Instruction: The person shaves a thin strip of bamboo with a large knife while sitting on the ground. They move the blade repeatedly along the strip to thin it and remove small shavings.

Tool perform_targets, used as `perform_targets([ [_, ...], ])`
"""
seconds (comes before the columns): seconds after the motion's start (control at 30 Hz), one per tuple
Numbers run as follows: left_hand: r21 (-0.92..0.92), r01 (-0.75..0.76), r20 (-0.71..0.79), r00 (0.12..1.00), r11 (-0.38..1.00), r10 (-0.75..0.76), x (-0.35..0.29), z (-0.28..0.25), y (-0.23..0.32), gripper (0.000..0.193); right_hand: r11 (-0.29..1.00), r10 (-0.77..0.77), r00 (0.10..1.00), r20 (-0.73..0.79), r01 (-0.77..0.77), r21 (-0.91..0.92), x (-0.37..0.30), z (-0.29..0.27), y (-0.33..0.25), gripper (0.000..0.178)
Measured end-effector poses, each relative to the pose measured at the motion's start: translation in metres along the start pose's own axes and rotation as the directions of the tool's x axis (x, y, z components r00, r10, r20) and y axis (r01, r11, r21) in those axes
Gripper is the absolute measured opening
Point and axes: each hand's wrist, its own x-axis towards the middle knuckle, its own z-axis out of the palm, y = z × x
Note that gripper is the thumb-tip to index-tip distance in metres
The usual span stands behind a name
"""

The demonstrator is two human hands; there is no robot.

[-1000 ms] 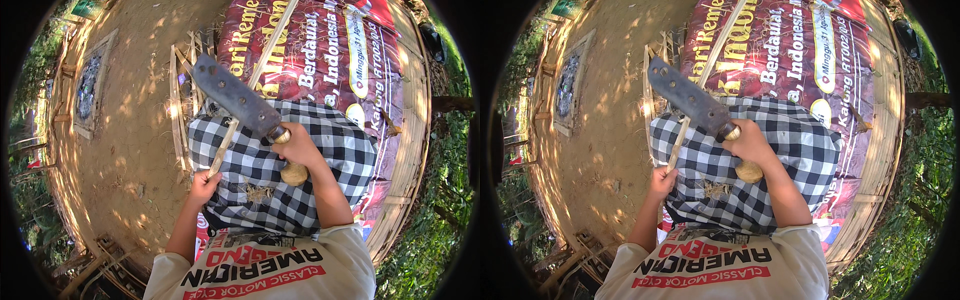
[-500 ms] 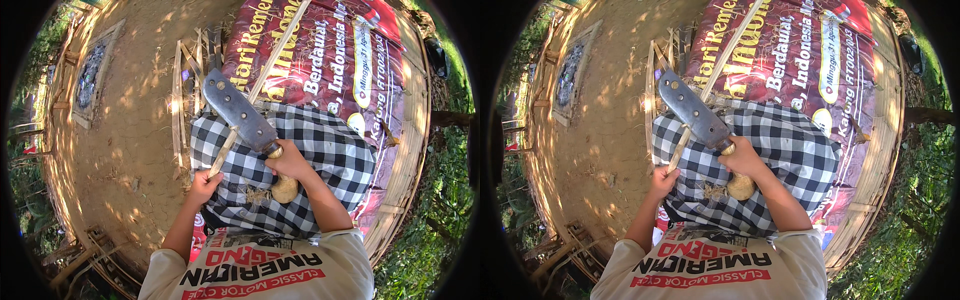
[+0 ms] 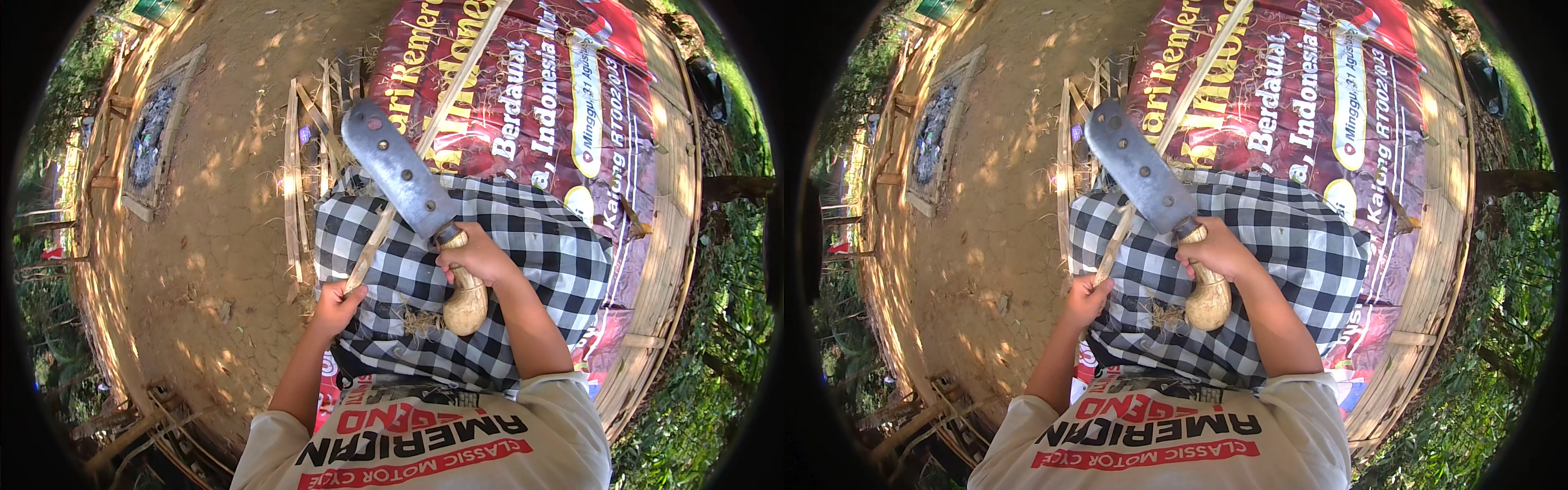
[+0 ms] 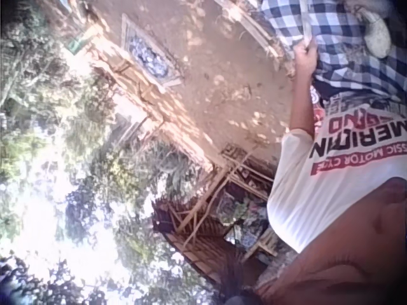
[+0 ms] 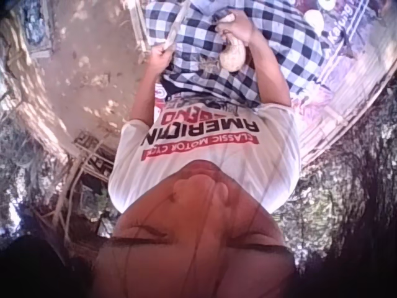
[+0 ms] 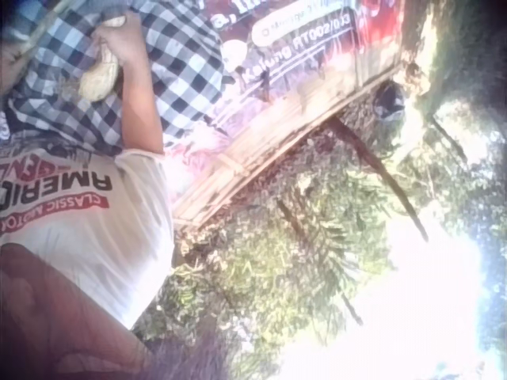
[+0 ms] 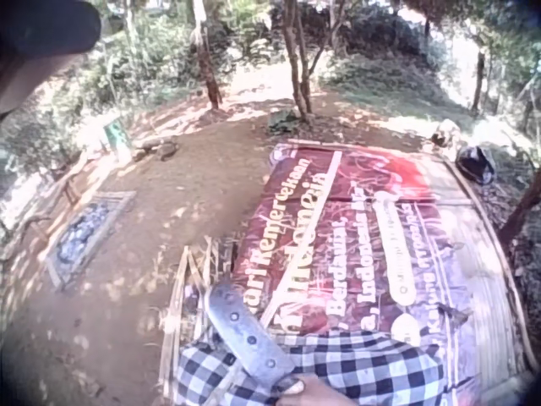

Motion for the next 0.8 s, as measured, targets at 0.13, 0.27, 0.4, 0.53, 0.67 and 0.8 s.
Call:
perform_targets([
  [0.13, 0.07, -0.095, 0.028, 0.995, 0.993, 0.093, 0.004, 0.0, -0.004, 0.033, 0.986, -0.14, 0.954, -0.266, 0.109, -0.126, 0.006, -0.013, -0.002, 0.021],
  [0.27, 0.09, -0.082, 0.011, 0.997, 0.993, 0.081, 0.003, -0.005, -0.012, 0.031, 0.885, -0.054, 0.99, -0.127, -0.011, -0.465, -0.01, 0.001, -0.004, 0.033],
  [0.4, 0.056, -0.055, -0.022, 0.998, 0.997, 0.056, -0.001, 0.002, -0.002, 0.031, 0.909, -0.047, 0.999, 0.002, 0.044, -0.414, -0.005, -0.005, 0.001, 0.025],
  [0.53, 0.046, -0.032, -0.013, 0.999, 0.998, 0.033, -0.001, 0.0, -0.004, 0.029, 0.976, 0.093, 0.993, 0.079, -0.075, -0.206, -0.003, -0.012, 0.001, 0.035],
  [0.67, 0.013, -0.016, -0.004, 1.0, 1.0, 0.016, 0.0, 0.002, 0.002, 0.03, 0.983, 0.171, 0.962, 0.212, -0.181, 0.029, -0.004, -0.012, 0.002, 0.022],
  [0.8, -0.001, 0.002, -0.037, 0.999, 1.0, -0.002, -0.003, 0.001, -0.002, 0.03, 0.999, 0.035, 0.996, 0.088, -0.032, -0.033, -0.004, -0.001, -0.004, 0.021],
])
